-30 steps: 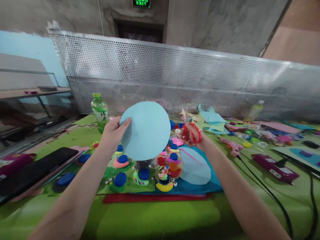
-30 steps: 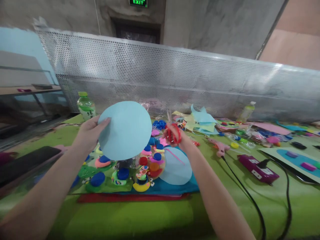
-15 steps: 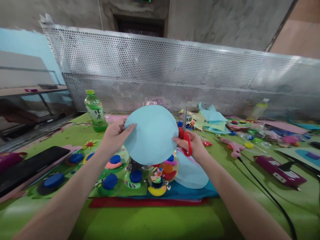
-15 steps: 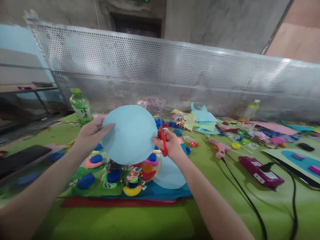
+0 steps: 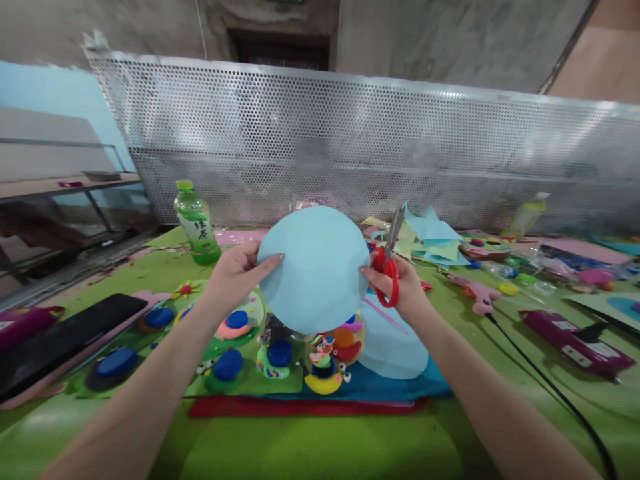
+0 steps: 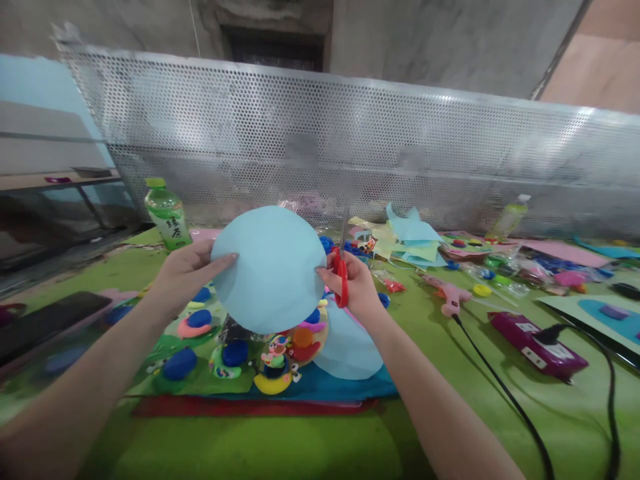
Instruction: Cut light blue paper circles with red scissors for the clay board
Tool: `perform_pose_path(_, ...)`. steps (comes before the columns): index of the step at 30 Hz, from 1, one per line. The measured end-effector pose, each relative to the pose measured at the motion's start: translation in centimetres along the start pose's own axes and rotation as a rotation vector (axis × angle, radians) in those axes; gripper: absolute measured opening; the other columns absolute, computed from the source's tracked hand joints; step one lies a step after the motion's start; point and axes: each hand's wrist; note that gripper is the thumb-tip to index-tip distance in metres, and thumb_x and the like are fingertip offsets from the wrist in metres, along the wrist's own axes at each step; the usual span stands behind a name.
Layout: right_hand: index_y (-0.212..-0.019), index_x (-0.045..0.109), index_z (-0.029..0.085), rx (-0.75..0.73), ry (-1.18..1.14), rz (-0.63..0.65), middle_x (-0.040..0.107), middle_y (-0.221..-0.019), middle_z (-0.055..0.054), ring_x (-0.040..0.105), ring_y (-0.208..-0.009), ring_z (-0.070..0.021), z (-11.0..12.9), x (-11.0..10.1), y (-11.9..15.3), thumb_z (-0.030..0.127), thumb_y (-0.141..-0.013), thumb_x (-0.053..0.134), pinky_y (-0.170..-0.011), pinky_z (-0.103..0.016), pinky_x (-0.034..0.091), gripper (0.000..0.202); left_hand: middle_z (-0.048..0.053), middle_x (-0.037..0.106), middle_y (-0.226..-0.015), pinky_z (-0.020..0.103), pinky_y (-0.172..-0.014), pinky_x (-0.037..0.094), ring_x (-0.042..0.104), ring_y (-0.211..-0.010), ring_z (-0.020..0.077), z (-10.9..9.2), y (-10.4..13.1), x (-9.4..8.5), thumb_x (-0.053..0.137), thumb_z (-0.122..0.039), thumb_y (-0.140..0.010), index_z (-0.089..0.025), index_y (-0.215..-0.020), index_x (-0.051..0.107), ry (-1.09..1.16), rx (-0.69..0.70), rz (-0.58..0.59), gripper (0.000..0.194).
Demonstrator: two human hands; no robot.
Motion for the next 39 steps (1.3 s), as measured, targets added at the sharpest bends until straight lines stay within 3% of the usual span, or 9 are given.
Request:
perform_pose_path(3, -0.07, 0.049, 0.02, -0.004, -0.078, -0.035, 0.048, -0.065, 0.003, 0.044, -0.054, -0.0099, 0.1, 0.4, 0.2, 0.043, -0.052, 0.075, -0.052, -0.026, 0.04, 0.039, 0.004, 0.069, -0.078, 0.026, -0.054, 0.049, 0.061, -0.065, 0.0186, 0.2, 0.0, -0.2, 0.064, -0.051, -0.067, -0.018, -0.089, 0.065, -0.018, -0.001, -0.025, 0.04)
perform_pose_path(12, -0.07, 0.049, 0.02, 0.046, -0.015, 0.095, 0.046, -0.06, 0.004, 0.042, -0.05, -0.0092, 0.7, 0.7, 1.1, 0.04, -0.057, 0.072, -0.047, -0.024, 0.038, 0.033, 0.0, 0.064, -0.067, 0.02, -0.048, 0.04, 0.052, -0.056, 0.012, -0.1, 0.1, -0.6, 0.063, -0.051, -0.067, -0.019, -0.075, 0.062, -0.036, 0.066, -0.155, 0.033)
perform_pose_path(16, -0.067, 0.05, 0.019, 0.101, 0.047, 0.213, 0.046, -0.056, 0.005, 0.043, -0.051, -0.0099, 0.4, 0.7, 1.1, 0.038, -0.057, 0.072, -0.05, -0.025, 0.039, 0.03, 0.0, 0.066, -0.069, 0.022, -0.052, 0.044, 0.057, -0.063, 0.0154, -0.3, -0.1, -1.0, 0.062, -0.051, -0.069, -0.021, -0.077, 0.064, -0.027, 0.086, -0.207, 0.031)
perform_pose_path(19, -0.066, 0.051, 0.019, 0.092, 0.047, 0.187, 0.049, -0.059, 0.004, 0.044, -0.055, -0.0108, 0.2, 0.8, 1.1, 0.036, -0.055, 0.074, -0.055, -0.026, 0.041, 0.031, 0.0, 0.067, -0.073, 0.023, -0.055, 0.046, 0.059, -0.068, 0.0167, -0.1, -0.2, -1.1, 0.062, -0.051, -0.07, -0.022, -0.08, 0.065, -0.015, 0.084, -0.206, 0.03)
perform_pose_path(22, -0.071, 0.052, 0.019, 0.071, -0.005, 0.104, 0.053, -0.064, 0.002, 0.046, -0.058, -0.0119, 0.2, 0.9, 1.1, 0.037, -0.055, 0.075, -0.058, -0.027, 0.042, 0.033, 0.001, 0.068, -0.075, 0.022, -0.054, 0.046, 0.059, -0.067, 0.0159, 0.1, -0.2, -1.1, 0.063, -0.05, -0.069, -0.021, -0.08, 0.064, 0.005, 0.09, -0.16, 0.031)
perform_pose_path(28, -0.071, 0.051, 0.02, -0.08, -0.083, -0.097, 0.048, -0.063, 0.004, 0.044, -0.056, -0.0104, 0.3, 0.5, 0.8, 0.038, -0.058, 0.073, -0.054, -0.024, 0.04, 0.031, 0.002, 0.068, -0.068, 0.024, -0.049, 0.049, 0.061, -0.06, 0.0176, -0.6, 0.2, -0.9, 0.07, -0.048, -0.062, -0.016, -0.086, 0.065, -0.068, 0.019, 0.086, 0.04)
perform_pose_path(32, -0.069, 0.052, 0.02, -0.178, -0.132, -0.17, 0.05, -0.067, 0.003, 0.045, -0.056, -0.0096, 0.1, 0.1, 0.6, 0.038, -0.057, 0.075, -0.052, -0.023, 0.04, 0.032, 0.003, 0.07, -0.074, 0.025, -0.053, 0.051, 0.063, -0.066, 0.0191, -0.8, 0.4, -0.5, 0.071, -0.046, -0.061, -0.016, -0.081, 0.066, -0.073, -0.019, 0.14, 0.036)
perform_pose_path(35, -0.071, 0.053, 0.021, -0.14, -0.123, -0.133, 0.049, -0.062, 0.004, 0.044, -0.053, -0.0096, 0.0, -0.2, 0.6, 0.042, -0.059, 0.075, -0.048, -0.022, 0.038, 0.033, 0.004, 0.07, -0.072, 0.026, -0.055, 0.051, 0.063, -0.065, 0.0187, -0.2, 0.2, -0.5, 0.072, -0.045, -0.061, -0.016, -0.079, 0.066, 0.005, -0.036, 0.055, 0.034)
perform_pose_path(39, -0.074, 0.052, 0.021, 0.021, -0.182, 0.08, 0.047, -0.055, 0.003, 0.04, -0.044, -0.0103, -0.2, -0.3, 1.0, 0.059, -0.072, 0.057, -0.041, -0.024, 0.033, 0.037, 0.003, 0.066, -0.066, 0.026, -0.054, 0.049, 0.058, -0.061, 0.0165, 0.5, -0.2, -0.9, 0.073, -0.044, -0.06, -0.015, -0.081, 0.064, 0.092, -0.031, -0.142, 0.037)
Point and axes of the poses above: each hand's wrist, its own y-axis away from the middle knuckle, its own x-axis out of the palm, z = x × y
